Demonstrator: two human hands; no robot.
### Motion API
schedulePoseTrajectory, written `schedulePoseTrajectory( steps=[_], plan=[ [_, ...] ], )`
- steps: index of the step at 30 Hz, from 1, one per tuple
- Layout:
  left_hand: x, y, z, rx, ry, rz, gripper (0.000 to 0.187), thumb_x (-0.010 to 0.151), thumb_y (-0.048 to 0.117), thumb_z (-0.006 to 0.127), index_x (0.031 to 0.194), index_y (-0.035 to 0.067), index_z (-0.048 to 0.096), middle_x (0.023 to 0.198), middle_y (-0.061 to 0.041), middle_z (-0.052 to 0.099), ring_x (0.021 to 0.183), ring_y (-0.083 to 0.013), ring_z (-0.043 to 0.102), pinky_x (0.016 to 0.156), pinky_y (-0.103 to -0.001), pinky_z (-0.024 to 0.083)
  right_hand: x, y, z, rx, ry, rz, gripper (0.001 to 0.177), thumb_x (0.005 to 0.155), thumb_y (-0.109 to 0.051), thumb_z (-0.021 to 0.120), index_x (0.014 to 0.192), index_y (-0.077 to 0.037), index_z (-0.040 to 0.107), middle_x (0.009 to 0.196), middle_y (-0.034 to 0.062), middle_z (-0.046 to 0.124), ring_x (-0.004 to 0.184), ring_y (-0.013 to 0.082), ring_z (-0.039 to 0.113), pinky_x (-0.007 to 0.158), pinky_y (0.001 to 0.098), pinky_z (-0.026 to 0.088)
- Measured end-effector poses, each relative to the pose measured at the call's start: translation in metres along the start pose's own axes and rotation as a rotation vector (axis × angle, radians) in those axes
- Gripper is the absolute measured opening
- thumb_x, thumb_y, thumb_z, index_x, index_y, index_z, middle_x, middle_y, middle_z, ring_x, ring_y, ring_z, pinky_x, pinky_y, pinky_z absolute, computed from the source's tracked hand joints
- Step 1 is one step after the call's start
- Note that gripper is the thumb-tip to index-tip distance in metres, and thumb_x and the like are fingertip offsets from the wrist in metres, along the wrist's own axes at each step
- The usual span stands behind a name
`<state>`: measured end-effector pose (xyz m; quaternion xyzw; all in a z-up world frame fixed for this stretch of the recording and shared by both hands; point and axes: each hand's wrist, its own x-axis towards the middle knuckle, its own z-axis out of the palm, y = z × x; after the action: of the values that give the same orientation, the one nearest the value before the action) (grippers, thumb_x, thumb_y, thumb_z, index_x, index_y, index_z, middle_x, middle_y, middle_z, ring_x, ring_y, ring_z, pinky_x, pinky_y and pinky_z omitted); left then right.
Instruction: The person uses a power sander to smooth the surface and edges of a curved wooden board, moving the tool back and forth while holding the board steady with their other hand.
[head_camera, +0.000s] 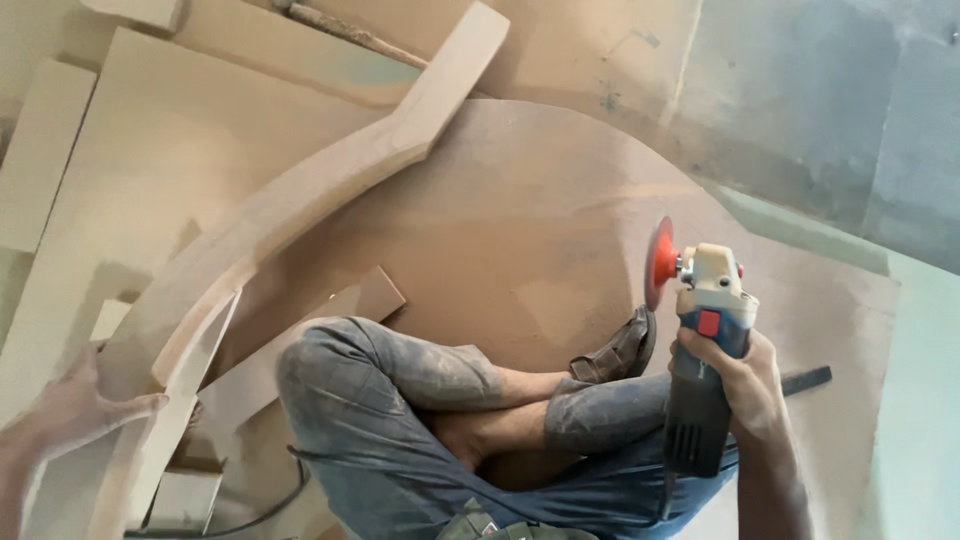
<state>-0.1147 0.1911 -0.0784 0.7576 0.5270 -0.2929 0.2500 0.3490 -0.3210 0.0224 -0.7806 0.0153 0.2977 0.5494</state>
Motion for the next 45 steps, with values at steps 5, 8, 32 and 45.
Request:
schedulePoseTrajectory(
  steps=[5, 8, 32, 45],
  plan=[
    [-0.048, 0.025, -0.030, 0.011, 0.843, 0.480, 0.099, 0.068, 0.021, 0.070, 0.157, -0.001, 0.033, 0.147, -0.036, 0.042, 0.132, -0.0507, 0.045, 0.106, -0.056, 0.041, -0.004, 0.005, 0.008, -0.005, 0.014, 0.007, 0.026, 0.087, -0.012, 0.073, 0.106, 0.004, 0.066, 0.082, 0.0131, 0.069, 0.068, 0.0204, 0.067, 0.059, 0.0337, 0.054],
    [-0.012, 0.091, -0.056, 0.234, 0.851, 0.372, 0.099, 0.083, 0.043, 0.079, 0.165, 0.004, 0.038, 0.156, -0.024, 0.046, 0.145, -0.0439, 0.043, 0.118, -0.057, 0.031, -0.001, 0.009, 0.013, -0.002, 0.007, 0.019, 0.026, 0.088, -0.012, 0.072, 0.107, 0.004, 0.066, 0.082, 0.0131, 0.069, 0.067, 0.0206, 0.067, 0.059, 0.0338, 0.054],
    [0.041, 0.348, -0.019, -0.221, 0.456, 0.741, 0.091, 0.054, 0.067, 0.092, 0.121, 0.010, 0.068, 0.120, -0.008, 0.062, 0.118, -0.0296, 0.061, 0.097, -0.044, 0.052, 0.053, 0.050, -0.041, -0.091, -0.060, 0.001, 0.049, 0.088, -0.004, 0.071, 0.135, 0.003, 0.059, 0.094, 0.0166, 0.070, 0.083, 0.0268, 0.071, 0.078, 0.0404, 0.058],
    [-0.138, 0.227, -0.006, -0.289, 0.287, 0.869, 0.103, 0.049, 0.057, 0.093, 0.131, 0.003, 0.062, 0.125, -0.012, 0.063, 0.113, -0.0323, 0.063, 0.095, -0.043, 0.050, -0.044, 0.023, -0.073, 0.046, 0.009, -0.177, 0.052, 0.092, -0.006, 0.071, 0.142, 0.005, 0.060, 0.099, 0.0160, 0.071, 0.087, 0.0257, 0.073, 0.082, 0.0386, 0.059]
  ],
)
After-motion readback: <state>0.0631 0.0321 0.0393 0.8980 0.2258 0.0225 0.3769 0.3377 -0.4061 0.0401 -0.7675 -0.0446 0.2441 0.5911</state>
